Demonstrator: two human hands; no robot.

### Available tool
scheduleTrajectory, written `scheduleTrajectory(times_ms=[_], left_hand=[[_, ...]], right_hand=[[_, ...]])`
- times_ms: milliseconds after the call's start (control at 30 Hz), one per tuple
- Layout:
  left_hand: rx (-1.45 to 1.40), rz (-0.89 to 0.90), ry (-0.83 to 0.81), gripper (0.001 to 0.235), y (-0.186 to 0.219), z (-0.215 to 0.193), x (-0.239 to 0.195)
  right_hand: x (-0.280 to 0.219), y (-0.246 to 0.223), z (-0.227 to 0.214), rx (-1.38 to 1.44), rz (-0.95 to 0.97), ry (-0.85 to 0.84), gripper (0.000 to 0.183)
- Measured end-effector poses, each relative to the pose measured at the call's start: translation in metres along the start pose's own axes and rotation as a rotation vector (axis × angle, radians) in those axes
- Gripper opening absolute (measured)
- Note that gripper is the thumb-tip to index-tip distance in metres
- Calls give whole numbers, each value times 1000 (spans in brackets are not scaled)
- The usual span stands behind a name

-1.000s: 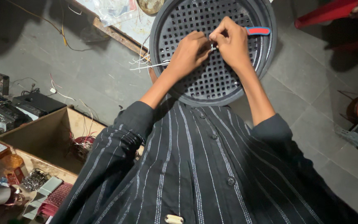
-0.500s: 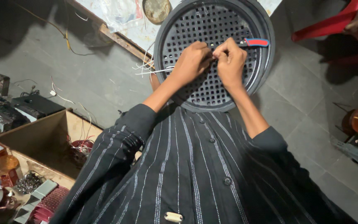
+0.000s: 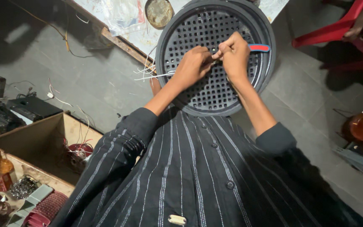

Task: The person strips the insulation from a yellow wire using a blue-handled tool, then twists and connects white wires by hand. The work is performed over a perforated black tray on a cluttered workbench.

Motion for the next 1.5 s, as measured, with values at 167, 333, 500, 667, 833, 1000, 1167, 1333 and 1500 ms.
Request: scheduleTrajectory(times_ms=[167,333,500,667,833,1000,1167,1333,1500], left_hand=[[6,-14,-13,17,-3,3,0],[26,4,-1,19,-3,6,1],[27,40,-15,18,-8,7,6],[15,31,-112,17,-15,18,6],[9,87,-96,18,-14,16,11],[31,35,-129,13,-13,12,9],[2,76,-135,26,3,-1,4],[10,20,-80,27,12,-14,0],[-45,-41,-52,30,7,-24,12]], right_hand=[[-9,17,-1,203,62,49,18],[-17,13,-1,79,35,165,19],[-3,-7,1,-195,-71,228,18],[24,-8,4,-326,-87,222,16],[20,-15,5,-439,-211,284,16],[-8,-17,2,-105,-86,-14,12],[-65,-77,-48,-748,-372,201,43],[-92,-71,-34,-1239,-492,237,84],[-84,-65,-27,-1366,-568,213,71]])
Point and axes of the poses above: each hand's wrist, its own x-axis towards the middle knuckle, its own z-axis out of the palm, y = z × x, the point moved 10 cm from there along x, towards the middle knuckle, and after that the axes turned 15 degrees about z, right-handed, at the moved point
